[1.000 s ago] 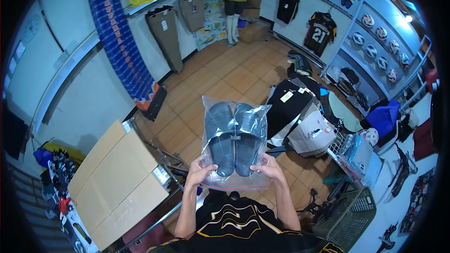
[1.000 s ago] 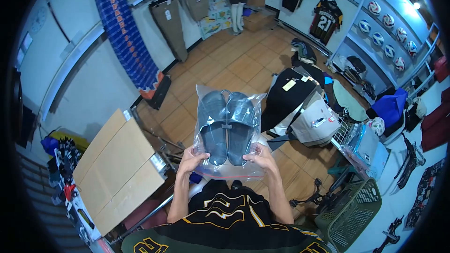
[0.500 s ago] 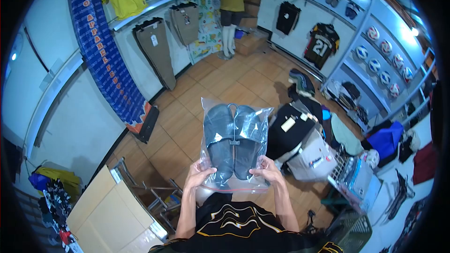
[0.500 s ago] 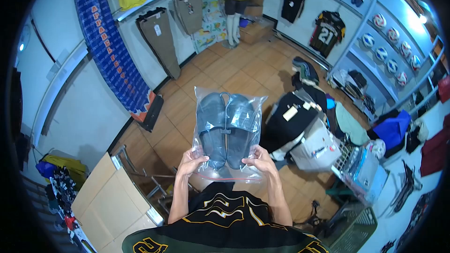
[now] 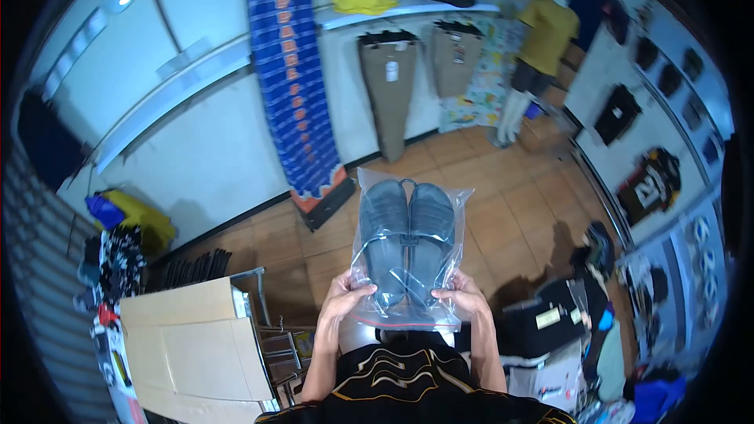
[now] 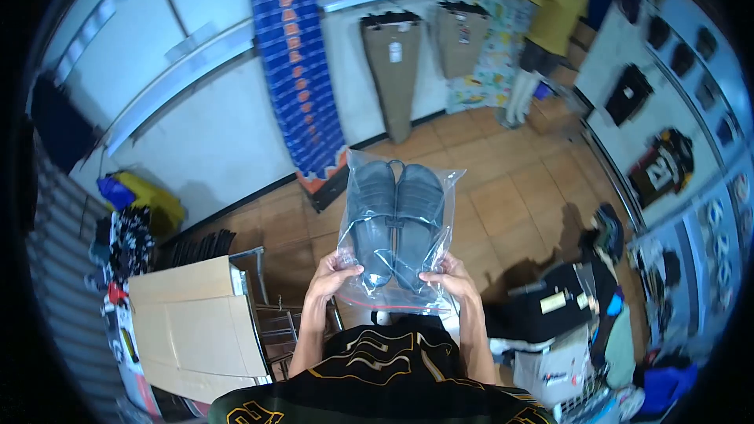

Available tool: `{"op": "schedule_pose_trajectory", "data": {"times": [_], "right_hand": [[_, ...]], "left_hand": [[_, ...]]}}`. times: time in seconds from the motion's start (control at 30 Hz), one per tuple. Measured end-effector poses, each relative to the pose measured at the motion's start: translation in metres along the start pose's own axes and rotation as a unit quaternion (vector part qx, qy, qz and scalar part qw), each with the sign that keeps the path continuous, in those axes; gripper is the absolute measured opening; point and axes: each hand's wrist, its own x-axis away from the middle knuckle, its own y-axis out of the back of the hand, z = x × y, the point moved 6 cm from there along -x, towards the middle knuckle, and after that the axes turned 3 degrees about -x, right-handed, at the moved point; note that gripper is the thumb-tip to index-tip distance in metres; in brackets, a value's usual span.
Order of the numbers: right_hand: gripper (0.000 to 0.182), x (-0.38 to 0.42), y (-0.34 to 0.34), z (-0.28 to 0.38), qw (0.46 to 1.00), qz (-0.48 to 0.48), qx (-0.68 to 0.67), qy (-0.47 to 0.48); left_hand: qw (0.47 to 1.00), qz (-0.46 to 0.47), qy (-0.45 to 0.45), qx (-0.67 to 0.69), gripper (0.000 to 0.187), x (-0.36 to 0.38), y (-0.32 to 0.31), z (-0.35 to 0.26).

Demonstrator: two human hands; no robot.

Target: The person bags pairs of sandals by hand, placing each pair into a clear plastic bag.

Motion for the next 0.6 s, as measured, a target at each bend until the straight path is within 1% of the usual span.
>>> {"op": "schedule_pose_trajectory", "data": {"times": [0.07, 0.13, 0.2, 0.27, 0.33, 0.37, 0.47, 0.5, 0.53, 0.6], "right_hand": [[0.053, -0.039, -0.015, 0.017, 1.000, 0.023, 0.007, -0.002], [0.054, -0.087, -0.025, 0.024, 0.997, 0.066, 0.029, 0.009], [0.054, -0.129, -0.039, 0.034, 0.992, 0.120, 0.034, -0.035], [0.052, -0.169, -0.054, 0.048, 0.985, 0.158, 0.056, -0.034], [0.050, -0.215, -0.070, 0.062, 0.974, 0.207, 0.077, -0.058], [0.049, -0.233, -0.083, 0.075, 0.972, 0.222, 0.067, -0.031], [0.048, -0.284, -0.114, 0.099, 0.949, 0.290, 0.108, -0.057], [0.048, -0.300, -0.123, 0.105, 0.939, 0.303, 0.146, -0.071], [0.048, -0.313, -0.134, 0.110, 0.932, 0.319, 0.154, -0.078], [0.047, -0.338, -0.159, 0.123, 0.922, 0.343, 0.165, -0.070]], "left_hand": [[0.998, -0.049, 0.007, 0.027, 0.050, -0.014, 0.020, 0.003], [0.995, -0.092, 0.011, 0.035, 0.047, -0.025, 0.037, -0.007], [0.990, -0.121, 0.031, 0.069, 0.046, -0.039, 0.054, -0.001], [0.981, -0.170, 0.016, 0.088, 0.046, -0.048, 0.068, -0.004], [0.970, -0.211, 0.045, 0.109, 0.047, -0.065, 0.083, -0.008], [0.961, -0.233, 0.019, 0.145, 0.048, -0.075, 0.090, -0.008], [0.943, -0.290, -0.006, 0.165, 0.049, -0.093, 0.106, -0.020], [0.936, -0.308, -0.006, 0.171, 0.049, -0.098, 0.111, -0.022], [0.931, -0.327, -0.016, 0.165, 0.050, -0.102, 0.117, -0.025], [0.918, -0.360, -0.030, 0.164, 0.050, -0.108, 0.128, -0.030]]}}
